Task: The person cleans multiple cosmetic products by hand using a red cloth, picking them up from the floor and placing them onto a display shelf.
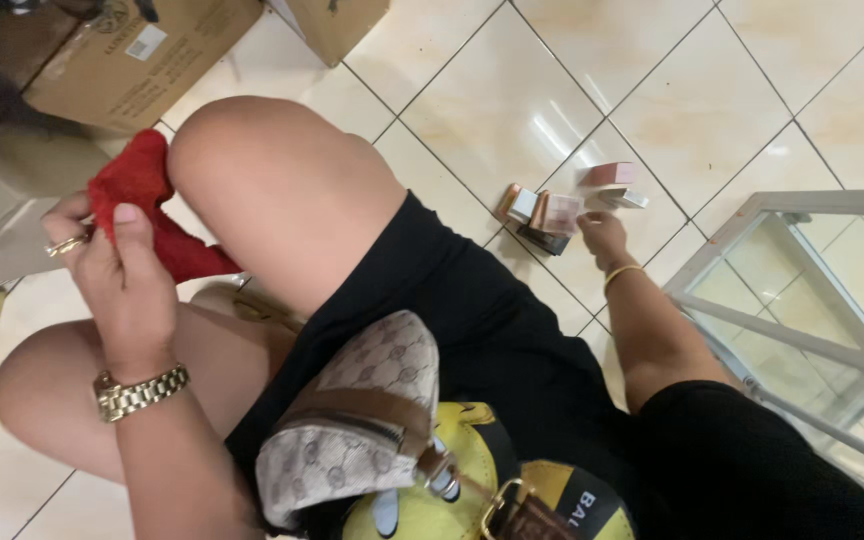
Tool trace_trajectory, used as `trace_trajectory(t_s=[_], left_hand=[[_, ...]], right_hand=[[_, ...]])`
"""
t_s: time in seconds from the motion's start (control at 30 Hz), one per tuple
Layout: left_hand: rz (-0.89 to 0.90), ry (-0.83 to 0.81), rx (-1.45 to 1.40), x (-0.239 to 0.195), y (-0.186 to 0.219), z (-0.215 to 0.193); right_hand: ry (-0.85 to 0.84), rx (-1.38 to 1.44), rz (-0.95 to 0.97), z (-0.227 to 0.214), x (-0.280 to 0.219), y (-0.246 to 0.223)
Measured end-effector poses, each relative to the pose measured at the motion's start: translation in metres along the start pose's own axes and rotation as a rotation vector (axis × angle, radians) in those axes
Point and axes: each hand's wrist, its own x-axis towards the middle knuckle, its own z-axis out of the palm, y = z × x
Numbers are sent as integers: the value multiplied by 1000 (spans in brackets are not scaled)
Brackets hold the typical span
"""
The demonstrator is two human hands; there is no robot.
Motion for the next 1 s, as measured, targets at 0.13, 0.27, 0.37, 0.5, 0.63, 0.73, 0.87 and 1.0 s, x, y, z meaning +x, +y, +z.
trace_trajectory(t_s=[0.13, 0.27, 0.37, 0.5, 0.63, 0.73, 0.87, 1.0], left_hand=[[18, -36, 21, 1, -7, 5], [30, -57, 114, 1, -14, 3], [37, -77, 142, 2, -13, 2], [64, -90, 177, -3, -29, -1], [71, -134, 261, -2, -30, -3], [47, -141, 256, -4, -30, -3], [-39, -148, 314, -7, -35, -2], [-6, -128, 301, -8, -39, -1]], right_hand=[[129, -20, -20, 2, 22, 18], [329, 113, -12, -11, 37, 25], [404, 155, 9, -25, 44, 24], [272, 234, 55, -36, 58, 25], [212, 247, 134, -42, 60, 15], [208, 231, 114, -42, 66, 14], [174, 134, -36, -40, 78, 17], [254, -104, -239, -35, 95, 25]])
